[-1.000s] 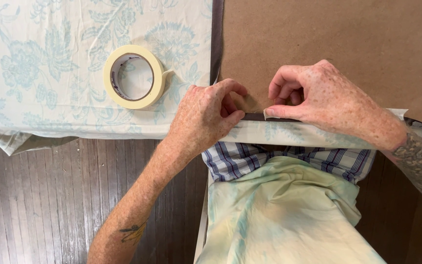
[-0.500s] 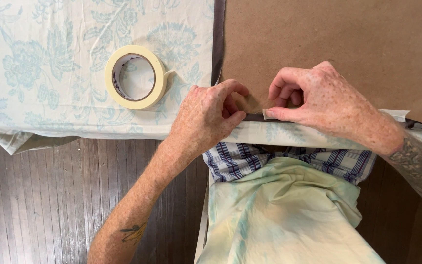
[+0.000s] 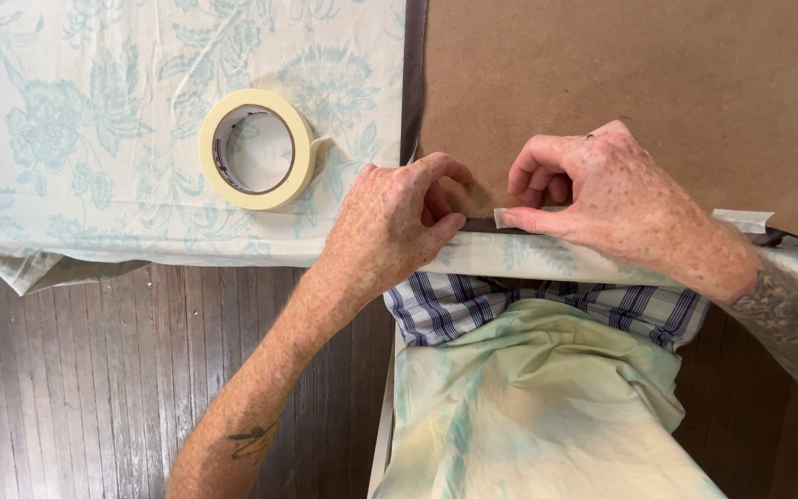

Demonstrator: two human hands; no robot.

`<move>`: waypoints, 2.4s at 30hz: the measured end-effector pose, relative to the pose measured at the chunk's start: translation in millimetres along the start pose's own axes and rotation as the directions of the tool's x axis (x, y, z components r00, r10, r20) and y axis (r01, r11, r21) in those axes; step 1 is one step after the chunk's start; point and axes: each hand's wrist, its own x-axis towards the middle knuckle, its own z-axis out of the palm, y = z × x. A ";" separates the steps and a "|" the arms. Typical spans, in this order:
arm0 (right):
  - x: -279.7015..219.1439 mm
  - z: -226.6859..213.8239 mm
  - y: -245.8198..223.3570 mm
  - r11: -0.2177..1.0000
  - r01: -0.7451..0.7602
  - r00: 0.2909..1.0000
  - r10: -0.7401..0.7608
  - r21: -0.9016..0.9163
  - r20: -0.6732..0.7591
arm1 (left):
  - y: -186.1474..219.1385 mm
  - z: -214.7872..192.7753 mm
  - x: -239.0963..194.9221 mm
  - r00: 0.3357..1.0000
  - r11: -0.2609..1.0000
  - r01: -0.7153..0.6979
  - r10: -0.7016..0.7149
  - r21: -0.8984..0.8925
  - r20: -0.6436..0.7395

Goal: Securing a sheet of material to a backing board by applying multiple small strips of masking tape along the edge.

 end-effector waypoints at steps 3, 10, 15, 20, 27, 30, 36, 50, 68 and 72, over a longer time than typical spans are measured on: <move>-0.5 6.4 8.0 0.997 0.046 0.998 -0.048 -0.056 -0.038 | 0.5 -0.1 0.1 1.000 1.000 0.004 -0.004 -0.003 0.009; -2.1 12.2 14.2 0.983 0.094 0.991 -0.107 -0.160 -0.076 | 0.2 0.8 0.0 1.000 1.000 0.002 -0.002 0.009 0.004; -3.8 18.4 15.2 0.974 0.081 0.988 -0.107 -0.213 -0.110 | 1.3 0.0 0.7 1.000 1.000 0.022 -0.022 0.003 0.018; -6.1 25.4 13.5 0.951 0.097 0.970 -0.156 -0.295 -0.184 | 2.2 -0.8 -1.9 1.000 1.000 0.000 0.000 0.017 0.009; -8.5 18.6 21.2 0.954 0.165 0.975 -0.197 -0.252 -0.107 | 3.9 -2.1 -2.7 1.000 1.000 0.010 -0.010 -0.020 0.013; -9.4 13.2 24.2 0.964 0.184 0.978 -0.198 -0.193 -0.060 | 2.8 -1.1 -2.8 1.000 1.000 0.012 -0.012 -0.019 0.012; -10.8 8.6 28.9 0.964 0.247 0.964 -0.255 -0.094 -0.080 | 3.2 -4.0 -2.2 1.000 0.999 0.006 -0.006 -0.050 -0.003; -17.4 -2.2 39.9 0.987 0.109 0.994 -0.111 -0.117 -0.011 | 12.8 -11.2 -5.7 0.998 1.000 0.018 -0.017 -0.013 0.058; -20.8 -25.2 16.1 0.997 -0.079 0.997 0.079 -0.009 0.020 | 30.1 16.6 4.4 0.991 0.979 -0.131 0.127 0.157 0.038; -15.2 -10.8 27.2 0.983 -0.001 0.981 0.037 -0.186 0.191 | 30.3 18.5 5.4 0.994 0.984 -0.110 0.104 0.141 0.045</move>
